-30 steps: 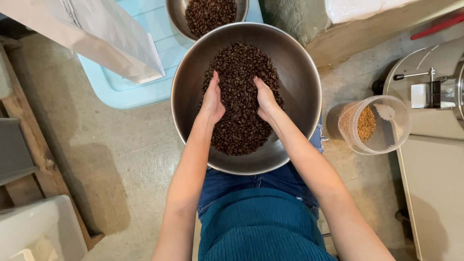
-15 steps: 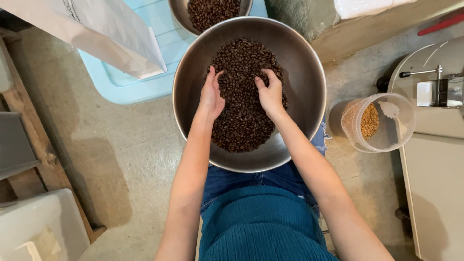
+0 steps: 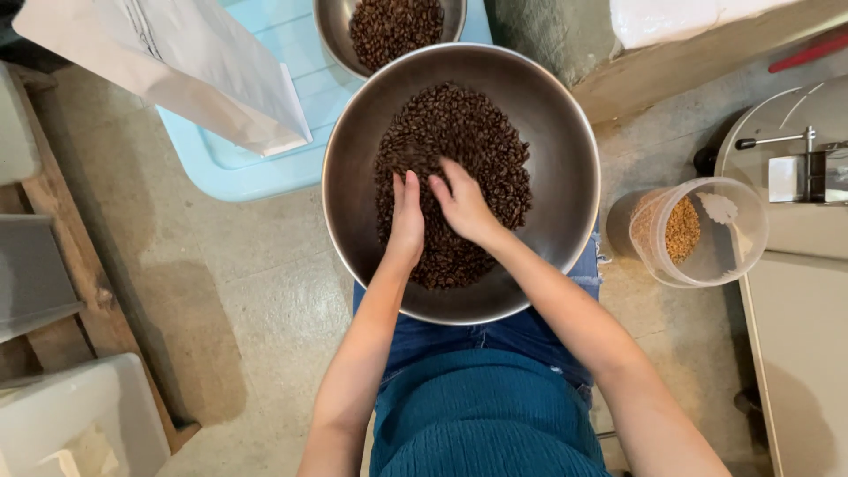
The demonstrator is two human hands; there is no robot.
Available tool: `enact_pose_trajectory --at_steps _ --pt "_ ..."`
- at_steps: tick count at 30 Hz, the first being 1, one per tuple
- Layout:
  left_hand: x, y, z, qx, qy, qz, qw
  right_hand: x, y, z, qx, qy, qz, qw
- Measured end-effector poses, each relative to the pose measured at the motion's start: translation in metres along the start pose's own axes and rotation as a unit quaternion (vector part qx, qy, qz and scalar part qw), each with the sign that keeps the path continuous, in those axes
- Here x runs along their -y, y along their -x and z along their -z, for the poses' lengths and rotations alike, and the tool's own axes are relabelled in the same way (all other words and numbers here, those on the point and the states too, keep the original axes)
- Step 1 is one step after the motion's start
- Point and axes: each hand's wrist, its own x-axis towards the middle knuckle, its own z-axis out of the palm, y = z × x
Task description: Sorting and inspecting roasted coffee beans by hand in a large metal bowl after weighing and bagging
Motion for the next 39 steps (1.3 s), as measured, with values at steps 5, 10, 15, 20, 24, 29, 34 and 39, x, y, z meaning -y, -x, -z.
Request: enact_pose_trajectory --at_steps 5,10,15,20,24,29,34,39 --pt "-0.051 0.032 -0.018 0.012 0.015 -0.08 0.997 -0.001 -0.018 0.018 -0.054 0.04 0.117 0.991" --pt "-0.042 0.013 0.01 -0.035 -0.046 -0.097 0.994 -0.014 -0.038 0.059 -0.199 0.09 0.109 0.97" --pt "-0.03 0.01 0.016 -0.04 -0.057 -0.131 0.989 -0.042 -0.06 0.053 -0.185 0.062 0.117 0.974" --pt "-0.011 0.001 0.025 -0.058 -0.003 -0.154 0.986 -0.023 -0.068 0.044 -0.124 0.075 0.133 0.981" --pt "-0.003 -0.005 0.029 -0.072 0.041 -0.16 0.984 -0.027 -0.075 0.039 -0.105 0.141 0.124 0.977" --pt "0.0 -0.007 0.029 -0.074 0.047 -0.162 0.983 -0.03 -0.079 0.039 -0.082 0.18 0.111 0.974" --pt "0.006 -0.011 0.034 -0.081 0.077 -0.175 0.978 -0.038 -0.078 0.043 -0.06 0.224 0.116 0.966" --pt "0.01 0.001 0.044 -0.094 0.043 -0.197 0.975 -0.037 -0.057 0.059 -0.08 0.302 0.1 0.945"
